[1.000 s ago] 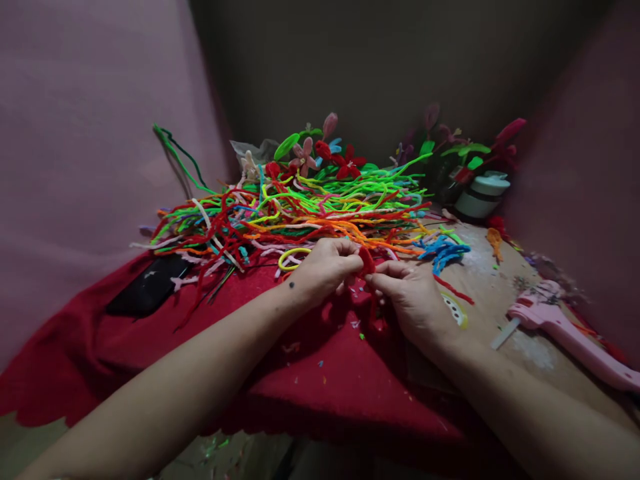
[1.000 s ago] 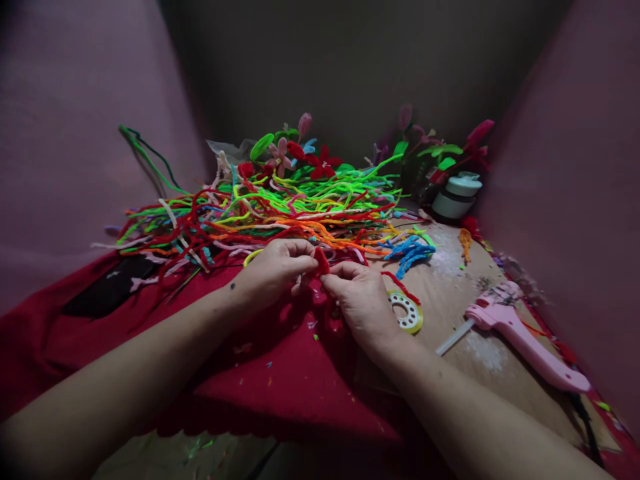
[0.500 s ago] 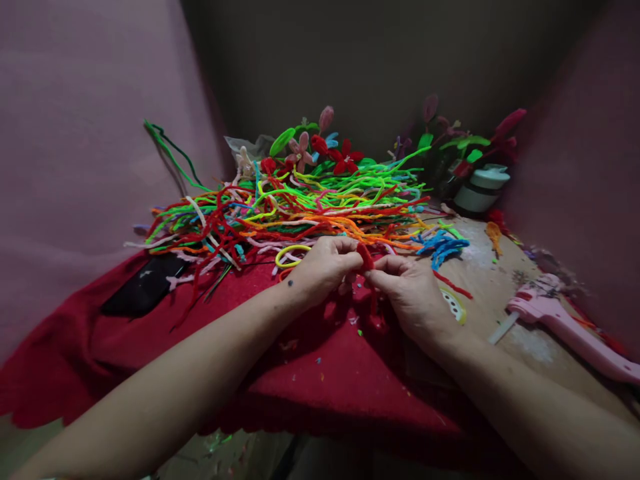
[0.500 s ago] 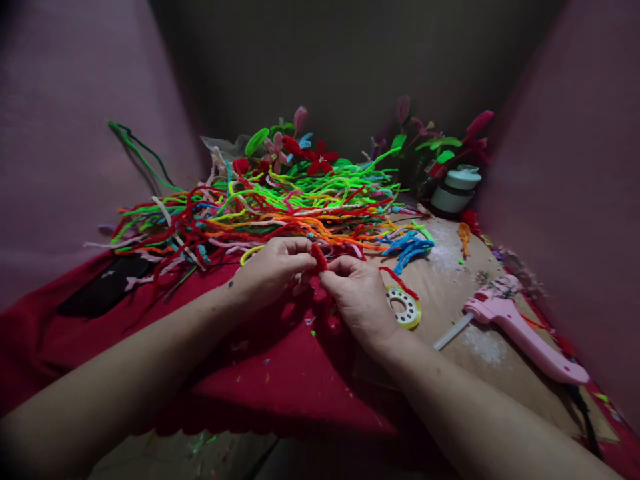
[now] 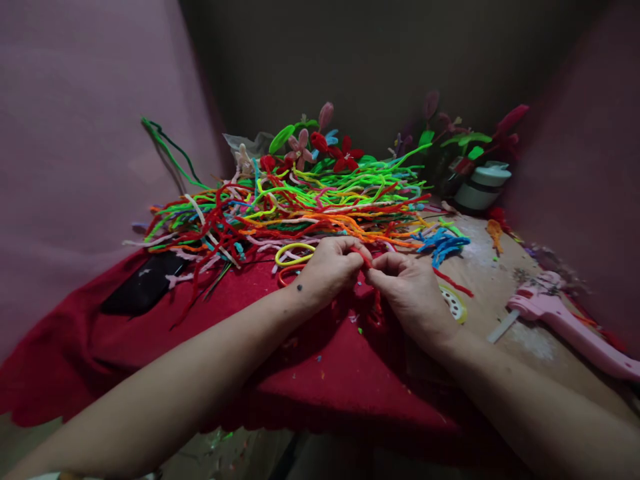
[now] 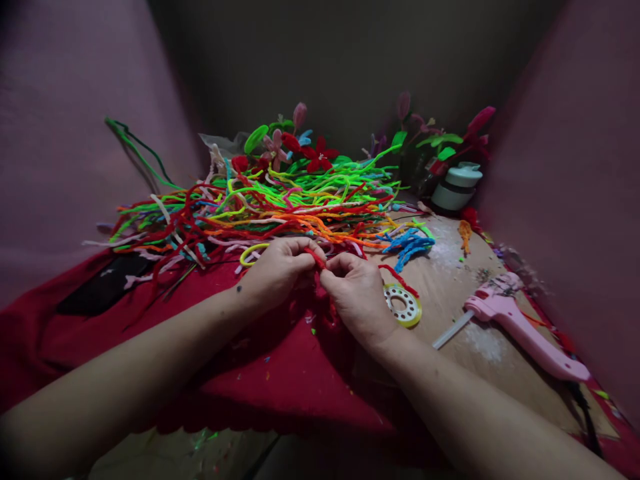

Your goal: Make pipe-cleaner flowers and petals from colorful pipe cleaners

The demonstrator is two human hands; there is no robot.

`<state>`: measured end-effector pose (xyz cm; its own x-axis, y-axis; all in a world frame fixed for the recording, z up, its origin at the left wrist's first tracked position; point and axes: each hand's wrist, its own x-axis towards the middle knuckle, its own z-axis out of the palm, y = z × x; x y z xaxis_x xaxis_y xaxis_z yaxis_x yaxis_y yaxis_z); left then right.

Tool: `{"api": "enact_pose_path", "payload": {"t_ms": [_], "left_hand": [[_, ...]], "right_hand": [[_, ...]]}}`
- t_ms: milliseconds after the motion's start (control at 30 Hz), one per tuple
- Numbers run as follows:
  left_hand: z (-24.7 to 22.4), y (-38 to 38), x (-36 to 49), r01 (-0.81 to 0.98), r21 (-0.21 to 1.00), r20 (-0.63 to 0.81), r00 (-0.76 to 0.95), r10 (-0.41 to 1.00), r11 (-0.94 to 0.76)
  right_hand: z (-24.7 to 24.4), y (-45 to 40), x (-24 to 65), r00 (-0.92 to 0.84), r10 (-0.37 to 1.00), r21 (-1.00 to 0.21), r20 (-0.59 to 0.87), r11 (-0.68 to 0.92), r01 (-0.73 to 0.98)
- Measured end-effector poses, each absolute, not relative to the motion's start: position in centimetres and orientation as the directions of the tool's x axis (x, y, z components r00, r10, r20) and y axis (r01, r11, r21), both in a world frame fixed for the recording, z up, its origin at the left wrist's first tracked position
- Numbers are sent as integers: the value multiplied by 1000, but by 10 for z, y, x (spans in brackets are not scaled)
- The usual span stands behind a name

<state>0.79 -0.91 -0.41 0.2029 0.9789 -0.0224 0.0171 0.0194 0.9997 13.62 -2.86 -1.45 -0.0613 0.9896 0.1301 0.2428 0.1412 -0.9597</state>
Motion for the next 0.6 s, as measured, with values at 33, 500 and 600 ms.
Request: {"api": "enact_pose_path", "payload": {"t_ms": [33,500,600], "left_hand": [[-4,-9,8,-23,999,-34,202,979,40],[-3,-9,6,-85,982,-135,324,936,171],[0,-9,4,-67,982,-143,328,934,174]], "right_hand": [[-15,-28,136,-62,988,-959,141,151,238],[-24,-25,137,-114,993,-992,3,17,125],[-26,-24,138,-120,993,-998,-21,-14,58]]}}
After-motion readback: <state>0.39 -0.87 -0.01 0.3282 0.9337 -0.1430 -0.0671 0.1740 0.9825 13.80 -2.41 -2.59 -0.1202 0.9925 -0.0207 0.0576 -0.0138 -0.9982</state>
